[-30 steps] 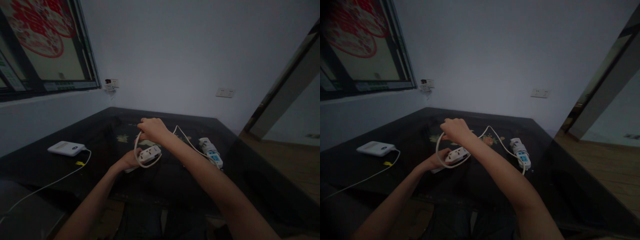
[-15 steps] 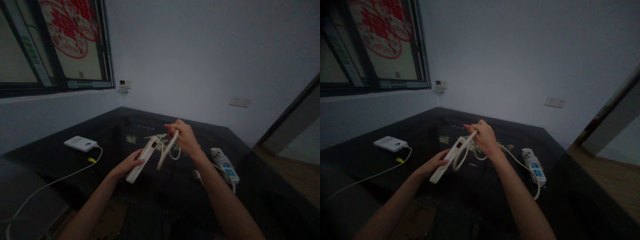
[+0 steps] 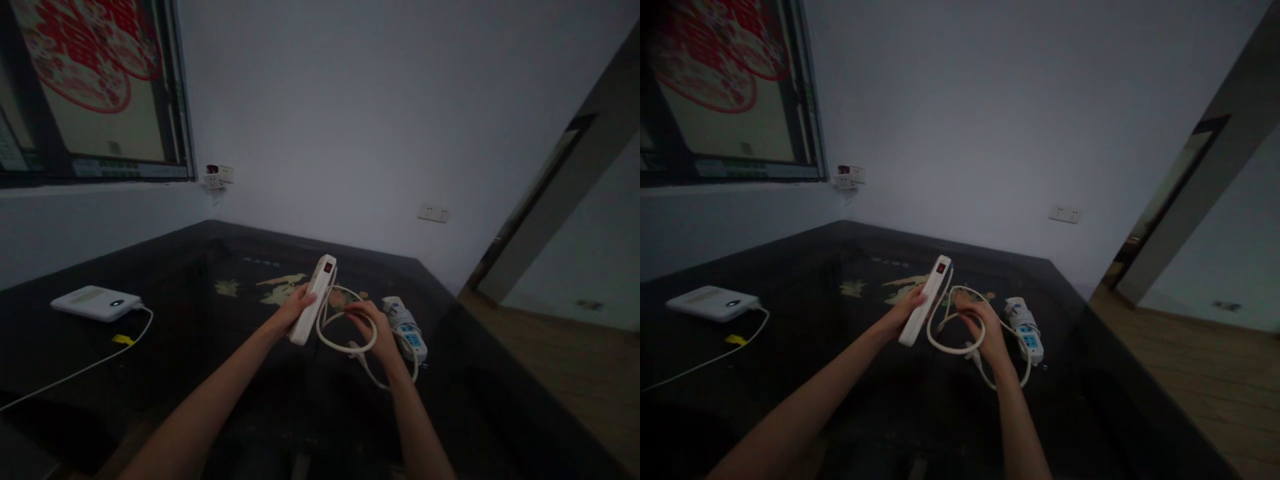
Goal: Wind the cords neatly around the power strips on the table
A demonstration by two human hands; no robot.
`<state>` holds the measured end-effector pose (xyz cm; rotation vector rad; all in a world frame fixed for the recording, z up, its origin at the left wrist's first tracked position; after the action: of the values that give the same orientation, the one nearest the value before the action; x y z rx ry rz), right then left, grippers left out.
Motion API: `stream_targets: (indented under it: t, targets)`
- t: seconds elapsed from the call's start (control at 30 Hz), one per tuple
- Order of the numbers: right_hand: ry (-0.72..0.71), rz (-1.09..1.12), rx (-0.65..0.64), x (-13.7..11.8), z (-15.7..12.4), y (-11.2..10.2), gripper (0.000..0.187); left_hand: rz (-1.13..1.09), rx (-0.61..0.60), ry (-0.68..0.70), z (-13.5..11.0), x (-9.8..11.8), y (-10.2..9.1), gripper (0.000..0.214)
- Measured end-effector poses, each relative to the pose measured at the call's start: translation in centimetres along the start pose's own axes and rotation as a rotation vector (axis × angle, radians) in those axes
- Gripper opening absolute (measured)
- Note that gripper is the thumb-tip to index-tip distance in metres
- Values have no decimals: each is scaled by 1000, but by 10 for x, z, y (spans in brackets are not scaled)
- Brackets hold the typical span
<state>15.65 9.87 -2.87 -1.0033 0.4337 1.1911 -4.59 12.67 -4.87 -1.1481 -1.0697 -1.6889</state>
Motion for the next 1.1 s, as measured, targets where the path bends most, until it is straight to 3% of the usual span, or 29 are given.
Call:
stream_targets:
  t: [0.17, 0.3, 0.4, 0.57, 0.67, 0.87, 1.1]
  targets:
    - [76, 160, -120, 16, -9, -4, 17, 180, 22, 3, -4, -9, -27, 79]
    - [176, 314, 46, 28, 5, -10, 25, 297, 2, 19, -9, -10, -36, 83]
    - [259, 407, 110, 36, 21, 6, 32, 356, -12, 49, -10, -9, -33, 82]
    - [408, 485, -141, 39, 27, 67, 36, 435, -48, 98, -12, -8, -24, 74]
    - [437, 506, -287, 41, 17, 90, 38, 464, -69, 96, -14, -10, -21, 68]
    - [407, 531, -445, 48, 5, 102, 39, 486, -95, 100, -16, -13, -17, 66]
    - [381, 534, -521, 48, 0, 114, 36, 528, -71, 139, -17, -6, -16, 68]
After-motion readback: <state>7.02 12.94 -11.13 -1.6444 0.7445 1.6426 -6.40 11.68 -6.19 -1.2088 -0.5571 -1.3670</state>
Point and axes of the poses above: each hand's wrist, its own z-axis towards the middle knuckle, its own y-axis out of the palm, x = y × z, the point moved 3 cm from there along z, towards the middle knuckle, and after that the axes turned 2 degrees about y, right-handed, at the moved point
